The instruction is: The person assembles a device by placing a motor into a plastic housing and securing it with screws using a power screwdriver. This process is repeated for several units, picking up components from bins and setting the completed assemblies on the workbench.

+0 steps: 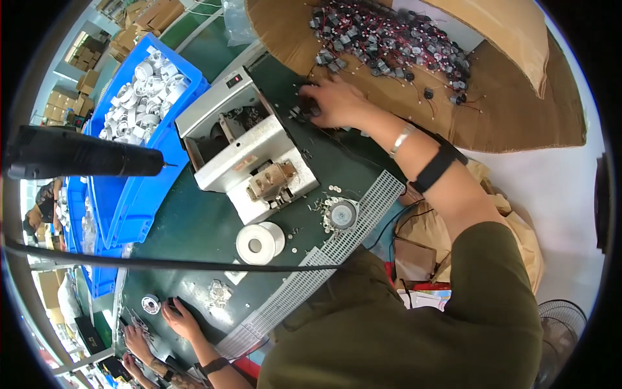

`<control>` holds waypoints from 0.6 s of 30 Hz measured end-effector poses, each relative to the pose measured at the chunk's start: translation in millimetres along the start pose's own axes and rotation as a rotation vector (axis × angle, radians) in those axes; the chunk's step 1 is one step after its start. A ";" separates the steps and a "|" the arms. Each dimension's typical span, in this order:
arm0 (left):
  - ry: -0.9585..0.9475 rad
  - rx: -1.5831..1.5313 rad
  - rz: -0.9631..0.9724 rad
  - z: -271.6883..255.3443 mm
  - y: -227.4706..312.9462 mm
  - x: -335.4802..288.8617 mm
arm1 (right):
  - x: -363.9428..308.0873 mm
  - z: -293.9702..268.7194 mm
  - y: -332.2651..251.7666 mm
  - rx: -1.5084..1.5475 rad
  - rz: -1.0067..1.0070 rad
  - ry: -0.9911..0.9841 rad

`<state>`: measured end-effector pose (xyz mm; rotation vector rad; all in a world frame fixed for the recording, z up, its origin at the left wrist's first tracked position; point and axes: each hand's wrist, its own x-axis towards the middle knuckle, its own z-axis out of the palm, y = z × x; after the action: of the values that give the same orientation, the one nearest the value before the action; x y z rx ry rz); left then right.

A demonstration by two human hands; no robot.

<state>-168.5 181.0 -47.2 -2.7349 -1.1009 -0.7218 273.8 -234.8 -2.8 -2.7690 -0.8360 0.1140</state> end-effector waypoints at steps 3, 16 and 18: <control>-0.015 -0.017 -0.018 -1.1 -3.8 0.0 | 2.6 -0.1 -9.5 0.041 -0.041 0.046; 0.009 -0.072 -0.025 2.3 1.5 0.4 | 15.4 -3.4 52.3 1.637 0.299 0.484; 0.017 -0.069 -0.020 4.4 -0.3 0.0 | 13.7 -17.2 54.5 1.743 0.287 0.545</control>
<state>-166.9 182.4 -51.1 -2.7731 -1.1217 -0.7990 316.9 -274.7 -0.1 -1.1034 0.0074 0.0657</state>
